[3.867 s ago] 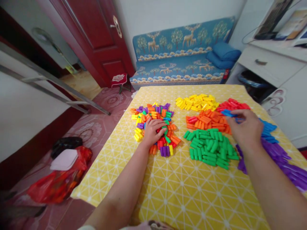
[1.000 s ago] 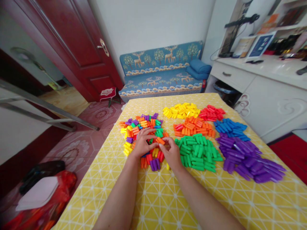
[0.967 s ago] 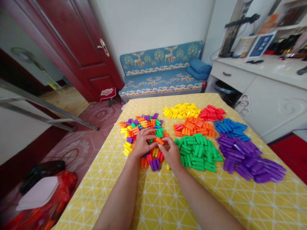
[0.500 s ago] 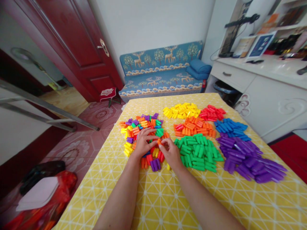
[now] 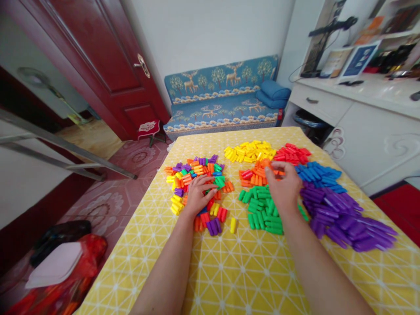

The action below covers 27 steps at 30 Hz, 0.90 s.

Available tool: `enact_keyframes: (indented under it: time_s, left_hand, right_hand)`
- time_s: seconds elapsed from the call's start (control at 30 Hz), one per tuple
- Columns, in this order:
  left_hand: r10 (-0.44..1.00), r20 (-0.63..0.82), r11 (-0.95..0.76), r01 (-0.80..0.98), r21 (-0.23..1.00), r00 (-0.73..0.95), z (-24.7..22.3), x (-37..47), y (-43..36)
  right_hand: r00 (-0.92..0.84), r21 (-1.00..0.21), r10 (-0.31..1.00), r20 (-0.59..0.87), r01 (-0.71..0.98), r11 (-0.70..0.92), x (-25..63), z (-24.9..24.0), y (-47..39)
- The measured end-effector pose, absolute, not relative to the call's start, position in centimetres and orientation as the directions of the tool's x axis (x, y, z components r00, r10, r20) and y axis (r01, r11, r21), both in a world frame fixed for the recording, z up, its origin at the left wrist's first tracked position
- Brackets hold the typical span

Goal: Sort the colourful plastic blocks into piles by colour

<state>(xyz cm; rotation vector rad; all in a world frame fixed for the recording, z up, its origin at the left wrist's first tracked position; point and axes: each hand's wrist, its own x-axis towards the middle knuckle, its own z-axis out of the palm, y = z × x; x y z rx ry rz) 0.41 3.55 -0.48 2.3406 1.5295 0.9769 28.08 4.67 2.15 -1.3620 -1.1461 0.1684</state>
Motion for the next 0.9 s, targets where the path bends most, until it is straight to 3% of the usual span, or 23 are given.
enact_keyframes:
  time_s: [0.17, 0.43, 0.57, 0.7, 0.9]
  left_hand:
    - [0.862, 0.439, -0.461, 0.748, 0.478, 0.252, -0.6, 0.4, 3.6]
    - [0.864, 0.443, -0.453, 0.753, 0.478, 0.239, -0.5, 0.5, 3.6]
    - [0.865, 0.444, -0.452, 0.751, 0.482, 0.235, -0.5, 0.5, 3.6]
    - [0.868, 0.436, -0.449, 0.753, 0.482, 0.238, -0.4, 0.6, 3.5]
    - [0.880, 0.417, -0.428, 0.760, 0.490, 0.226, -0.2, 0.7, 3.4]
  right_hand:
    - [0.339, -0.577, 0.744, 0.576, 0.813, 0.076, 34.9, 0.3, 8.5]
    - [0.183, -0.430, 0.766, 0.617, 0.893, 0.133, 35.8, -1.2, 9.6]
    - [0.242, -0.555, 0.685, 0.687, 0.783, 0.280, 31.0, 0.8, 7.3]
    - [0.164, -0.762, 0.817, 0.553, 0.497, 0.415, 22.7, 1.7, 3.6]
    - [-0.013, -0.838, 0.889, 0.459, 0.327, 0.437, 15.5, -1.0, 0.9]
